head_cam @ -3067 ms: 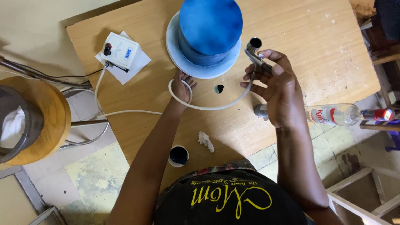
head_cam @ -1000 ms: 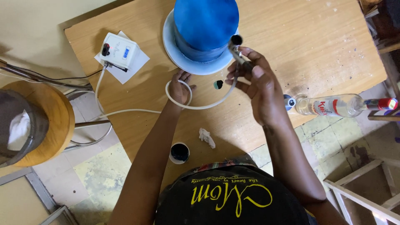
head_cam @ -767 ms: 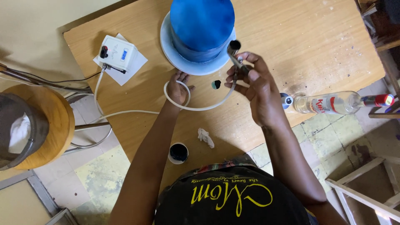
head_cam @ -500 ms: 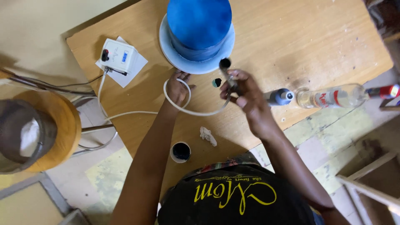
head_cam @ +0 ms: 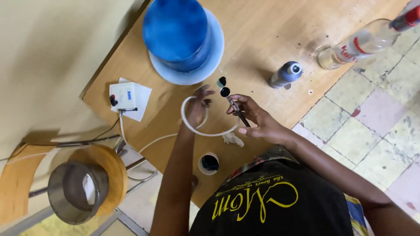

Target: The person uses an airbrush gun to apply dark blue paint onto a cylindrical cake placed on a rotating stand. They repeatedly dip the airbrush into a small cup of paint and spray the cake while rotating it to ensure even coverage. The person also pours additional paint from a bottle into the cup during the process.

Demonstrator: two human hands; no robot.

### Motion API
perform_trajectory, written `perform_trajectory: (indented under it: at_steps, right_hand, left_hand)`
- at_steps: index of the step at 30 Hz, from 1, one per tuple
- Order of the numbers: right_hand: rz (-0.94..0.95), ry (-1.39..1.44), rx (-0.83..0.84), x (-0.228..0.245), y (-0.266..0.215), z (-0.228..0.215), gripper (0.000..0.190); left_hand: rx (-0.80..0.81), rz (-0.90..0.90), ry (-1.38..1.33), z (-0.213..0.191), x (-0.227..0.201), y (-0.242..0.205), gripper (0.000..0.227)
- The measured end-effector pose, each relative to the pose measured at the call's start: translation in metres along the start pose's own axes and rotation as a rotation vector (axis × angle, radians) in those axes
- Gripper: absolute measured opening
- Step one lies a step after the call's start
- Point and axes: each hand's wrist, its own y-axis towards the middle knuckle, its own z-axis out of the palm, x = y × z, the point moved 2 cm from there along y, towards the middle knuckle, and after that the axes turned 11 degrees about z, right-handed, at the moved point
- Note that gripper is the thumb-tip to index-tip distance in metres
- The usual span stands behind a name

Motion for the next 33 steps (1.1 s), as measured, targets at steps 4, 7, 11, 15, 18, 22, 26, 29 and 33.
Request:
perform_trajectory:
  at_steps: [4,7,11,15,18,22,26,29,33]
  right_hand:
    - [0.009,-0.036,-0.001,0.0,-0.013,-0.008,0.093]
    - [0.004,-0.112,-0.023,0.014,-0.024,-0.013,0.096]
    - [-0.01,-0.21,-0.074,0.027,-0.039,-0.034,0.098]
    - [-0.032,-0.268,-0.099,0.047,-0.055,-0.041,0.094]
    - [-0.043,-0.252,-0.091,0.049,-0.062,-0.038,0.094]
    - [-0.057,-0.253,-0.074,0.042,-0.06,-0.028,0.095]
    - [-0.084,-0.229,-0.033,0.023,-0.053,-0.022,0.093]
    - [-0.052,-0.249,-0.008,0.029,-0.048,-0.011,0.091]
    - [-0.041,-0.248,0.015,0.026,-0.034,0.002,0.088]
  left_hand:
    - [0.029,0.25,0.359,-0.024,-0.011,-0.004,0.031]
    - [0.152,0.419,0.7,-0.003,-0.03,-0.03,0.022]
    - [0.323,0.468,1.165,0.025,-0.037,-0.046,0.022]
    - [0.33,0.403,1.256,0.033,0.008,-0.03,0.053]
    - [0.406,0.441,1.486,0.057,0.027,-0.028,0.056]
    - [0.43,0.392,1.249,0.078,0.015,-0.04,0.058]
    - [0.334,0.362,0.988,0.058,0.018,-0.039,0.047]
    - [-0.007,0.15,0.239,0.007,0.045,-0.009,0.033]
    - [-0.064,0.099,0.193,-0.053,0.039,0.016,0.047]
